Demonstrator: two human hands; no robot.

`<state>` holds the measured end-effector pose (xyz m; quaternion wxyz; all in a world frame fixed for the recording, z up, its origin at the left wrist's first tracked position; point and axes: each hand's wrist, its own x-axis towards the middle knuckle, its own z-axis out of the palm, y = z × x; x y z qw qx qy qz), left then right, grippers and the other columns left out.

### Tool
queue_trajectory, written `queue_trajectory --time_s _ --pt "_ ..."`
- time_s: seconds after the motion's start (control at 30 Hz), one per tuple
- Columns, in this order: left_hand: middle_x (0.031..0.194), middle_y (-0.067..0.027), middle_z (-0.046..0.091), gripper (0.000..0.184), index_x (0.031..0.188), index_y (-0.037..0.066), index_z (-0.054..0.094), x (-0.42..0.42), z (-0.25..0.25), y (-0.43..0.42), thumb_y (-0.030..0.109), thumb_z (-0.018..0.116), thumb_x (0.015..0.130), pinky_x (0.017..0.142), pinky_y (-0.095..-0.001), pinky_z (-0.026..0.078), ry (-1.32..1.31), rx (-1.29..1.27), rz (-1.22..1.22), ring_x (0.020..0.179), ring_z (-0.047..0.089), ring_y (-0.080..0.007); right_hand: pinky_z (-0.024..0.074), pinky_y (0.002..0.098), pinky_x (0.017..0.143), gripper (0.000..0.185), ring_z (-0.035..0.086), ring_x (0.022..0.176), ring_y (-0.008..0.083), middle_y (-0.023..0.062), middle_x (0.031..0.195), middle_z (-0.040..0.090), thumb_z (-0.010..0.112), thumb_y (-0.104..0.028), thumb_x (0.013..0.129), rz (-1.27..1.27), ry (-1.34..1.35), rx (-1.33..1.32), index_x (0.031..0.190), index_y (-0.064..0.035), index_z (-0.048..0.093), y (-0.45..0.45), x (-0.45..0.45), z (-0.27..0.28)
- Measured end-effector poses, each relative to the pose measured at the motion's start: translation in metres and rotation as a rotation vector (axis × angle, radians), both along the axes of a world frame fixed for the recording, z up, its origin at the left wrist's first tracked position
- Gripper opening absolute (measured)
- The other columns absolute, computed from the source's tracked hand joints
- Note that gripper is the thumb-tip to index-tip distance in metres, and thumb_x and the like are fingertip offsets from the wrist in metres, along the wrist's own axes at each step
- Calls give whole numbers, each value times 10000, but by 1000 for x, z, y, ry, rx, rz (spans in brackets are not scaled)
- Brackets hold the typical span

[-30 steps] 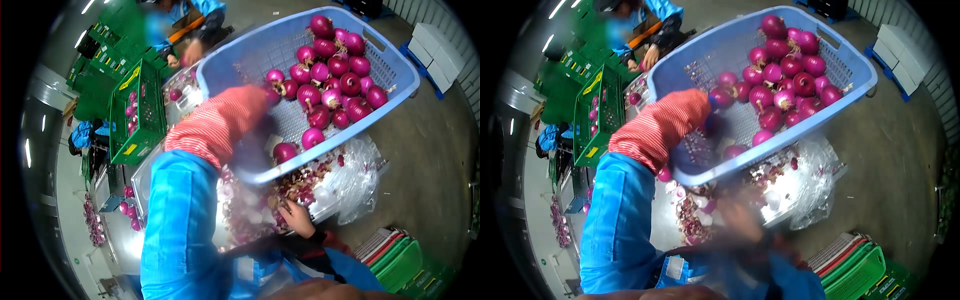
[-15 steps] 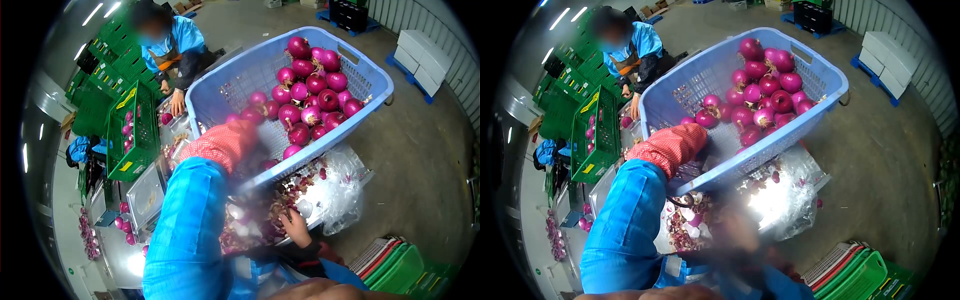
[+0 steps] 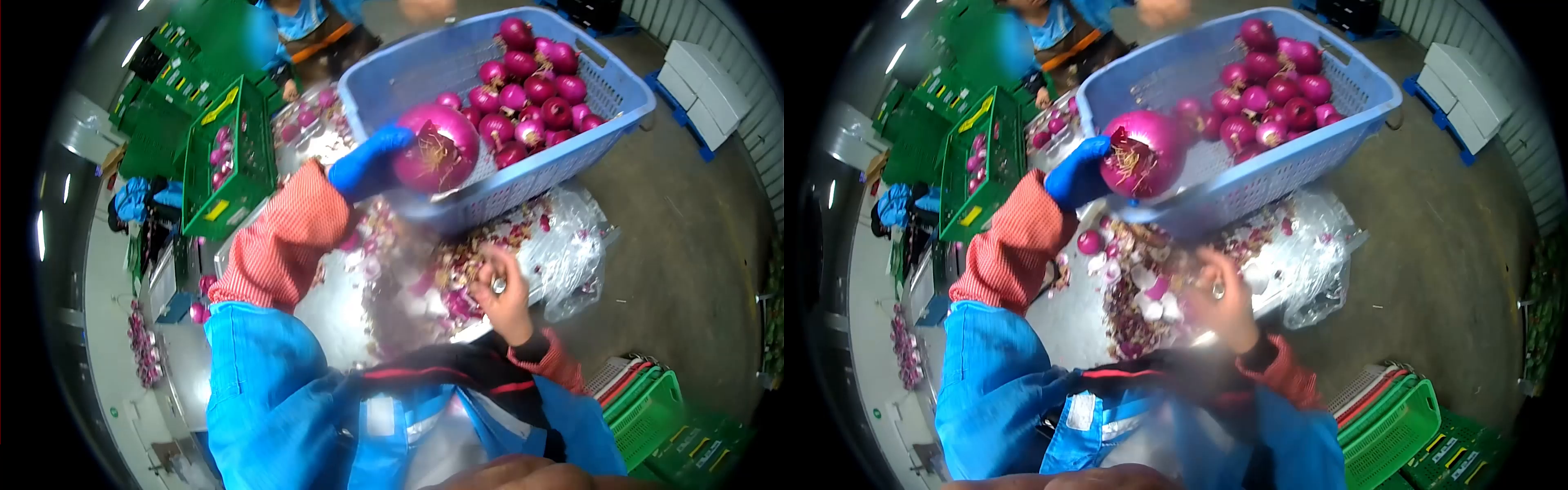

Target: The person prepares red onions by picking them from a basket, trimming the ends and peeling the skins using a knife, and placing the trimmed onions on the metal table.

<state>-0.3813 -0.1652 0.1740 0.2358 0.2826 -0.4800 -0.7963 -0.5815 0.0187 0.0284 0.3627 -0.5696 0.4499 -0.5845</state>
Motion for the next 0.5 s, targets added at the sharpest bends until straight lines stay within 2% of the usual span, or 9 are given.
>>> queue_trajectory --time_s 0.03,0.1,0.17,0.2,0.23,0.27,0.3,0.4,0.5 --pt "1309 -173 557 636 1400 49 406 9 -5 26 412 599 915 938 -474 522 70 83 46 1163 588 -306 404 218 571 718 482 646 77 31 817 528 797 -195 770 16 -33 -100 1369 -34 434 -6 5 6" --pt "1282 -186 570 640 1440 100 355 31 -23 66 474 525 950 763 -475 597 112 300 35 1063 642 -311 452 259 682 920 478 729 92 -5 866 480 775 -505 774 129 -201 36 1415 -4 344 -4 14 35" --pt "1262 -196 580 665 1476 161 291 49 -45 102 539 471 959 673 -454 612 215 465 -74 974 676 -313 444 263 833 970 534 958 130 92 1249 521 730 -564 791 186 -196 30 1441 17 304 -4 29 52" --pt "1228 -199 598 706 1502 211 217 53 -48 119 600 427 952 702 -446 610 162 500 -95 906 693 -320 455 286 867 903 554 1029 159 115 1241 547 733 -510 812 190 -154 3 1428 18 338 -5 35 47" --pt "1293 -193 549 749 1508 158 191 60 -55 137 512 533 944 855 -432 569 129 432 -33 1042 649 -310 466 309 902 836 574 1099 189 138 1233 573 736 -456 832 191 -116 -28 1415 19 372 -4 41 37" --pt "1332 -185 512 773 1505 125 188 62 -73 147 446 588 927 930 -422 521 30 4 79 1118 602 -299 381 354 1042 764 521 1203 214 150 1309 543 687 -443 879 265 -203 52 1405 27 394 1 48 24" --pt "1370 -178 475 802 1502 91 185 61 -86 157 379 643 910 1005 -413 473 -75 -425 185 1194 555 -288 429 344 962 725 564 1097 206 136 1269 562 659 -421 906 320 -258 230 1404 32 391 9 54 18" --pt "1390 -164 446 781 1473 44 242 68 -107 182 258 690 870 1054 -415 422 72 -59 391 1257 494 -276 491 336 804 612 621 888 204 142 1113 615 586 -387 961 362 -235 506 1366 43 427 24 74 -7" --pt "1349 -171 500 709 1447 50 311 81 -122 201 305 657 883 1022 -432 457 260 269 482 1215 542 -298 504 352 716 456 651 790 254 183 984 652 544 -334 984 255 95 335 1252 34 527 29 76 -8"
